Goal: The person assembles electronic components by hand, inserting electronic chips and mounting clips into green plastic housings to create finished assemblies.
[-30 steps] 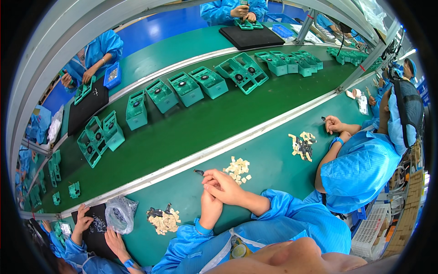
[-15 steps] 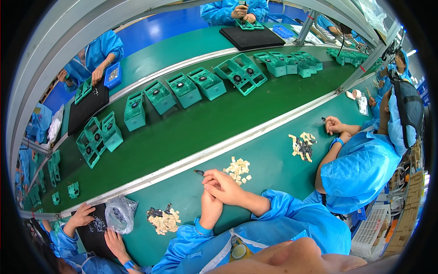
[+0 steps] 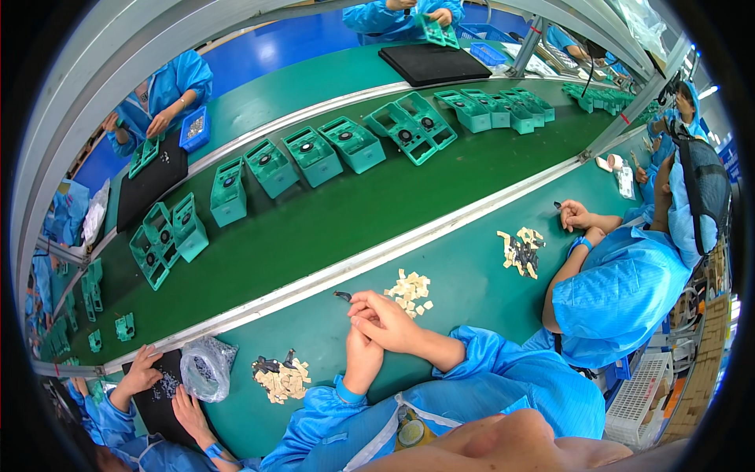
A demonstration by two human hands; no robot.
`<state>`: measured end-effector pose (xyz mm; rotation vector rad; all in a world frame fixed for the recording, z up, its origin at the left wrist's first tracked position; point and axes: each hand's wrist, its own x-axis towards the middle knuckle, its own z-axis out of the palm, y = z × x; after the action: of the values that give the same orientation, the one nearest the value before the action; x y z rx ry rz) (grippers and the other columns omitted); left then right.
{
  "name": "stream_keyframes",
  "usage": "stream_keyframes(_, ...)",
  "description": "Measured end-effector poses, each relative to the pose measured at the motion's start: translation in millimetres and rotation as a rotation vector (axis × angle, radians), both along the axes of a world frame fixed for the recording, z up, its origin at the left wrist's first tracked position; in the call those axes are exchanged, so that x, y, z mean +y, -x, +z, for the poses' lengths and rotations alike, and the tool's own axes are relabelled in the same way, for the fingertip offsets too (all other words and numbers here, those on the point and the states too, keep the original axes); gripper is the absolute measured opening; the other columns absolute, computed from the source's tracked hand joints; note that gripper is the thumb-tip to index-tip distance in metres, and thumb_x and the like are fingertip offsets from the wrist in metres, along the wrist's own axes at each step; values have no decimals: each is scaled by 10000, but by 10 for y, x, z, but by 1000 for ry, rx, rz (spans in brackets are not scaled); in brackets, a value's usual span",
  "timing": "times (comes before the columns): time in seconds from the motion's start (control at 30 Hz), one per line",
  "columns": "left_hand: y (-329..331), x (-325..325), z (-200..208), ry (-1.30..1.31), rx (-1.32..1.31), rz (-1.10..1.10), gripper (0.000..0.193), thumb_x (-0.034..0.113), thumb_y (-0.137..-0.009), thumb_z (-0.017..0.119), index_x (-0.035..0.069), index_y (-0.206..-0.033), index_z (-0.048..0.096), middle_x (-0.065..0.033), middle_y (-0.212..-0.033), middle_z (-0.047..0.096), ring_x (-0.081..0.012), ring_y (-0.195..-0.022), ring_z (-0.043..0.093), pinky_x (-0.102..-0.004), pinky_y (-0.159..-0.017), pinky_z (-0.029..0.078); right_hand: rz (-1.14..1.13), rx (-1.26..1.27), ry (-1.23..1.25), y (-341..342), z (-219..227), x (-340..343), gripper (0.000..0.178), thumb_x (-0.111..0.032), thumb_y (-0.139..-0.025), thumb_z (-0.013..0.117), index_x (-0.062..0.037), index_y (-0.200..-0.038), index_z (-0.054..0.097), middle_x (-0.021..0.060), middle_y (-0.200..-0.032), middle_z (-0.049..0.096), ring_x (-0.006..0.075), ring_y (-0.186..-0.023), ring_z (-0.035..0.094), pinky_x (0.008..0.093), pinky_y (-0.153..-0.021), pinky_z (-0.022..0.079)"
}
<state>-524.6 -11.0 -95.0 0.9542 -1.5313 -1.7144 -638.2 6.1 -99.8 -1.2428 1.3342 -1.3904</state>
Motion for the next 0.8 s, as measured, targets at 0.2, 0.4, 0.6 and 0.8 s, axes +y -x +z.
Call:
stream_keyframes(0.2,27,0,6,-2,12,7,222,-6,-922,557,-8,-1144,573,-82,-1100,625,-177,-1025,623,-305,-896,506,-2,-4,-3,16,-14,-4,351,-158,-901,647,11,-1187,535,144,-985,664,293,-924,643,386,-812,513)
stream_keyframes(0.4,27,-1,-6,0,-6,-9,232,-5,-926,552,-5,-1157,566,-81,-1109,623,-176,-1036,620,-303,-902,504,0,2,-9,31,-4,0,353,-157,-899,649,6,-1191,536,139,-986,665,293,-930,640,389,-819,511)
stream_keyframes(0.6,54,10,-15,-4,-5,-5,227,-2,-929,548,-2,-1155,568,-79,-1110,625,-175,-1035,620,-303,-903,503,1,13,-5,57,-7,9,354,-165,-901,647,2,-1193,537,137,-986,665,295,-936,636,392,-823,510)
stream_keyframes(0.8,87,14,46,7,-9,-7,222,-5,-923,549,-5,-1144,573,-81,-1104,626,-178,-1036,620,-307,-906,502,-3,4,-5,80,-19,13,355,-171,-900,645,3,-1191,539,138,-984,666,300,-937,637,396,-822,508)
